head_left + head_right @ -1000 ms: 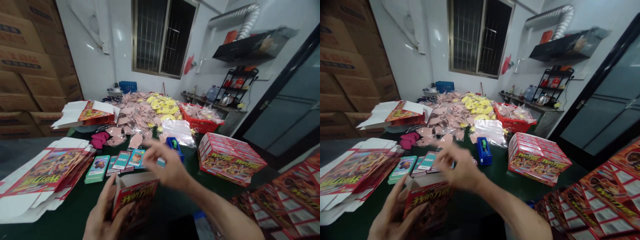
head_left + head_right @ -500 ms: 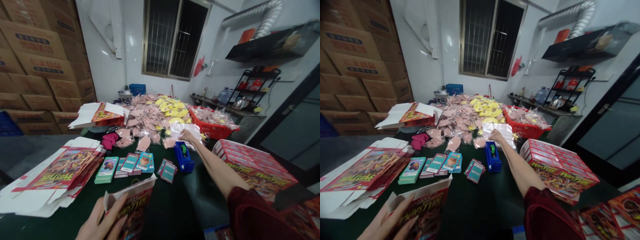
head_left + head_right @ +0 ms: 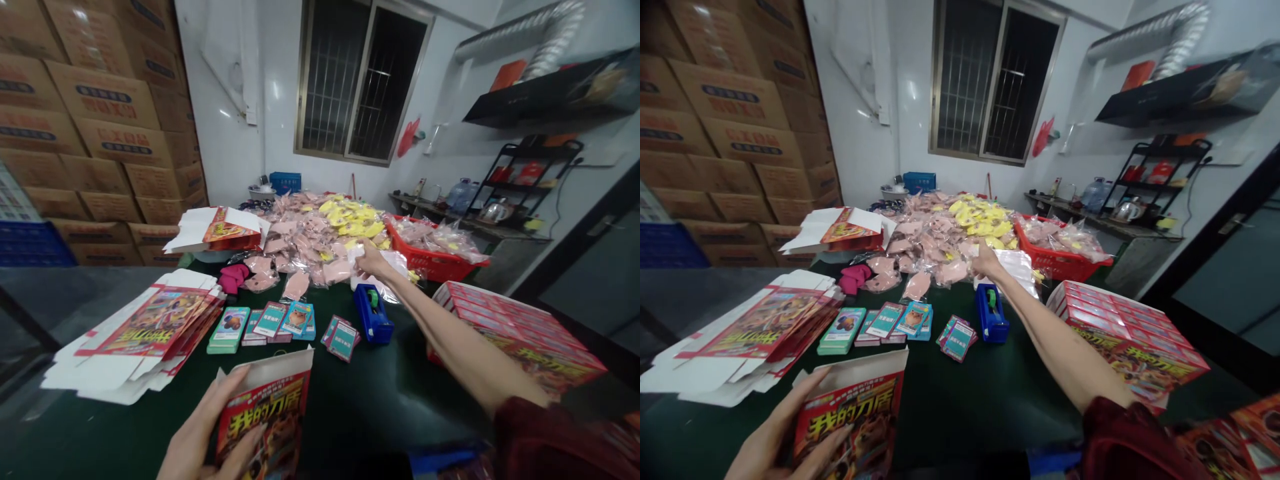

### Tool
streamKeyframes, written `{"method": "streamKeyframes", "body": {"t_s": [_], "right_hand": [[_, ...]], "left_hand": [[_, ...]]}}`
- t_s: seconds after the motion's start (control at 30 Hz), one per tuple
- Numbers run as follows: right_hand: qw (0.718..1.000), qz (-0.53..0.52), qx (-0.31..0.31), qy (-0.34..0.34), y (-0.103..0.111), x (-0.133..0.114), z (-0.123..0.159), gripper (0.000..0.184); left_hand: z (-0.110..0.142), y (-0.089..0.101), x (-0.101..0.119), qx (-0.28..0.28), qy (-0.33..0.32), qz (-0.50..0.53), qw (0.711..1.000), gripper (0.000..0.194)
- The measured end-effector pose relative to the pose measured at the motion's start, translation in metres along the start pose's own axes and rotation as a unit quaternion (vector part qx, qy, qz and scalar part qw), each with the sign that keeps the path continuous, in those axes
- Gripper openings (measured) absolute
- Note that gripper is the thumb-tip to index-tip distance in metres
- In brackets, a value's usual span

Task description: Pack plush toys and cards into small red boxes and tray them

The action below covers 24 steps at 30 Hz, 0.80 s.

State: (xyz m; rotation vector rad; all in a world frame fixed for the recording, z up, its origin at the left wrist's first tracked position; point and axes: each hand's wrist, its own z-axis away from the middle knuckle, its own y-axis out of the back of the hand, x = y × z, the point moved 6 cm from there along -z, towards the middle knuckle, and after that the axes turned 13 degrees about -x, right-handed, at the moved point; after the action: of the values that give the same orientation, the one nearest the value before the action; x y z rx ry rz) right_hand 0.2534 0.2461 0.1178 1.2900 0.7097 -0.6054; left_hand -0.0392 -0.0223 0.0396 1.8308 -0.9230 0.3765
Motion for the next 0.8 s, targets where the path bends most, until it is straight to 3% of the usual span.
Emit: {"method": "streamKeyframes", "body": {"t_s": [0.13,0.27,0.37,0.43,0.5,0.57,0.63,0.7,0.77,0.8], "right_hand": [[0.987,-0.139,-0.085,-0.010,-0.014,-0.004,0.054,0.057],[0.948,-0.267,-0.171,-0.028,-0.034,0.007,0.126,0.039],[0.894,-0.353,-0.274,0.031,-0.054,0.006,0.178,0.045],[0.896,-0.289,-0.321,0.103,-0.064,0.001,0.201,0.061],[0.940,-0.115,-0.280,0.159,-0.067,-0.003,0.209,0.056],[0.964,0.132,-0.166,0.158,-0.062,-0.006,0.206,0.031],[0.925,0.357,-0.046,0.123,-0.051,-0.012,0.200,0.018],[0.866,0.483,0.049,0.120,-0.038,-0.022,0.195,0.018],[0.840,0.497,0.125,0.179,-0.023,-0.033,0.192,0.016],[0.846,0.464,0.146,0.218,-0.015,-0.036,0.191,0.015]], "left_hand": [[-0.005,-0.005,0.000,-0.025,0.042,0.120,0.992,0.064],[-0.003,-0.006,-0.002,-0.033,0.093,0.208,0.973,0.068],[0.000,-0.001,-0.001,-0.011,0.104,0.236,0.966,0.071],[0.002,0.002,0.000,-0.001,0.107,0.248,0.963,0.074],[0.004,0.003,0.002,0.000,0.112,0.266,0.957,0.077],[0.006,0.002,0.002,-0.007,0.119,0.290,0.949,0.081],[0.008,0.001,0.002,-0.017,0.131,0.311,0.941,0.086],[0.012,0.001,0.004,-0.023,0.141,0.329,0.933,0.092],[0.014,0.001,0.009,-0.027,0.150,0.352,0.924,0.096],[0.015,0.001,0.013,-0.026,0.157,0.365,0.917,0.096]]}}
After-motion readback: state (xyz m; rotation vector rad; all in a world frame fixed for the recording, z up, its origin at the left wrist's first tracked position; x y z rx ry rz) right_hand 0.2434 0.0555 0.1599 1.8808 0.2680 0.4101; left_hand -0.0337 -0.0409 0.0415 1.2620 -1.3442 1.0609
